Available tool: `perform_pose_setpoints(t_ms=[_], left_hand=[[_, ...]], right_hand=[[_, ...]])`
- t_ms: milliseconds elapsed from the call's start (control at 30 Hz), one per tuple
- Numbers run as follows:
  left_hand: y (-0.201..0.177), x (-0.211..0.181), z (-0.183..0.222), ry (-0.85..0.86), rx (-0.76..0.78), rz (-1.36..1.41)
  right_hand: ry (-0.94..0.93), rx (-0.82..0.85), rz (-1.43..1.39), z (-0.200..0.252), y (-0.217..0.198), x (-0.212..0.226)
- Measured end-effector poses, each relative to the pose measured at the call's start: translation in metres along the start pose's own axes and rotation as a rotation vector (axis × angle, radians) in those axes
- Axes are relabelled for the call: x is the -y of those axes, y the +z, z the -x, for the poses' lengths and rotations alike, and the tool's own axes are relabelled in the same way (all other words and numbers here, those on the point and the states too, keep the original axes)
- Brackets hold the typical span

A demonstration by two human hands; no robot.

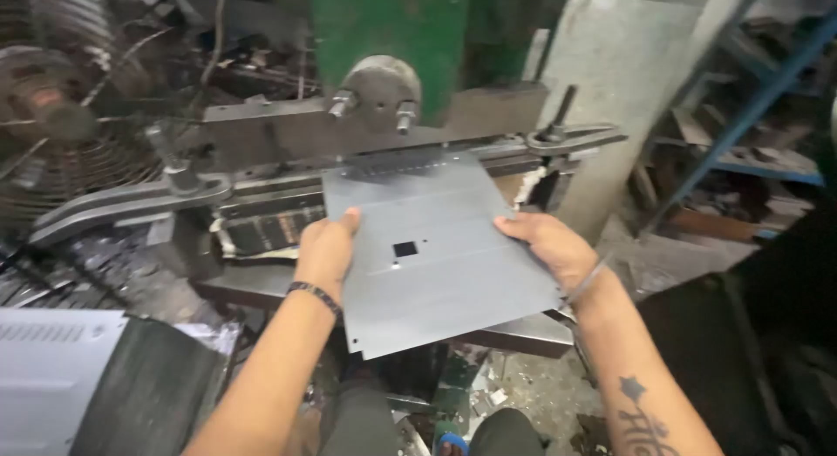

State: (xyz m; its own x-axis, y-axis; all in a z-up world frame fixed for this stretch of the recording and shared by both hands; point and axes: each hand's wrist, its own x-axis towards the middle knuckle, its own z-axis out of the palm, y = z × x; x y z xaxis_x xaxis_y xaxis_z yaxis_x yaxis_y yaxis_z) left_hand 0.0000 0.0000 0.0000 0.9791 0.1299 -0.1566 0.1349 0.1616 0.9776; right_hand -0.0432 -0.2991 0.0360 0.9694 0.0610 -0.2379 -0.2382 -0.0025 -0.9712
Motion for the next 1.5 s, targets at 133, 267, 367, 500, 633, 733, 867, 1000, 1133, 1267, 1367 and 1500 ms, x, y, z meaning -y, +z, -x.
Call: perform_pose_setpoints(t_ms=[133, 267, 367, 500, 633, 733, 867, 1000, 1133, 1267, 1367, 1500], left_hand=[[0.002, -0.013, 0.011, -0.01, 0.023, -0.006], [0.003, -0.02, 0.019, -0.046, 0.01, 0.01], [0.002, -0.023, 0.022, -0.053, 0.01, 0.036], [0.002, -0.021, 0.021, -0.054, 0.036, 0.087], [0.002, -0.019, 0.02, -0.054, 0.015, 0.061], [0.002, -0.018, 0.018, -0.04, 0.006, 0.051], [0.002, -0.016, 0.017, -0.037, 0.024, 0.083], [0.004, -0.018, 0.018, -0.049, -0.004, 0.046], [0.0, 0.0, 0.021, -0.049, 0.006, 0.076], [-0.007, 0.015, 0.013, 0.091, 0.15, 0.213], [-0.016, 0.015, 0.015, 0.036, 0.168, 0.217], [-0.019, 0.003, 0.014, -0.149, 0.048, 0.083]], right_hand=[[-0.006, 0.017, -0.016, 0.004, 0.0, 0.002], [-0.013, 0.019, -0.033, 0.004, -0.001, 0.001], [-0.01, 0.021, -0.039, 0.004, 0.0, 0.002], [-0.027, 0.031, -0.037, 0.0, -0.003, -0.002], [0.012, 0.029, -0.04, 0.003, 0.001, 0.002], [0.009, 0.02, -0.049, 0.0, -0.001, 0.0], [-0.004, -0.006, -0.008, -0.001, -0.002, -0.002], [0.01, 0.013, -0.065, 0.001, 0.0, 0.0], [0.008, 0.005, 0.005, -0.003, 0.0, -0.019], [-0.159, 0.044, -0.186, -0.01, -0.002, -0.032], [-0.113, -0.026, -0.044, 0.005, 0.013, -0.038], [-0.182, -0.021, -0.216, 0.041, 0.029, -0.045]])
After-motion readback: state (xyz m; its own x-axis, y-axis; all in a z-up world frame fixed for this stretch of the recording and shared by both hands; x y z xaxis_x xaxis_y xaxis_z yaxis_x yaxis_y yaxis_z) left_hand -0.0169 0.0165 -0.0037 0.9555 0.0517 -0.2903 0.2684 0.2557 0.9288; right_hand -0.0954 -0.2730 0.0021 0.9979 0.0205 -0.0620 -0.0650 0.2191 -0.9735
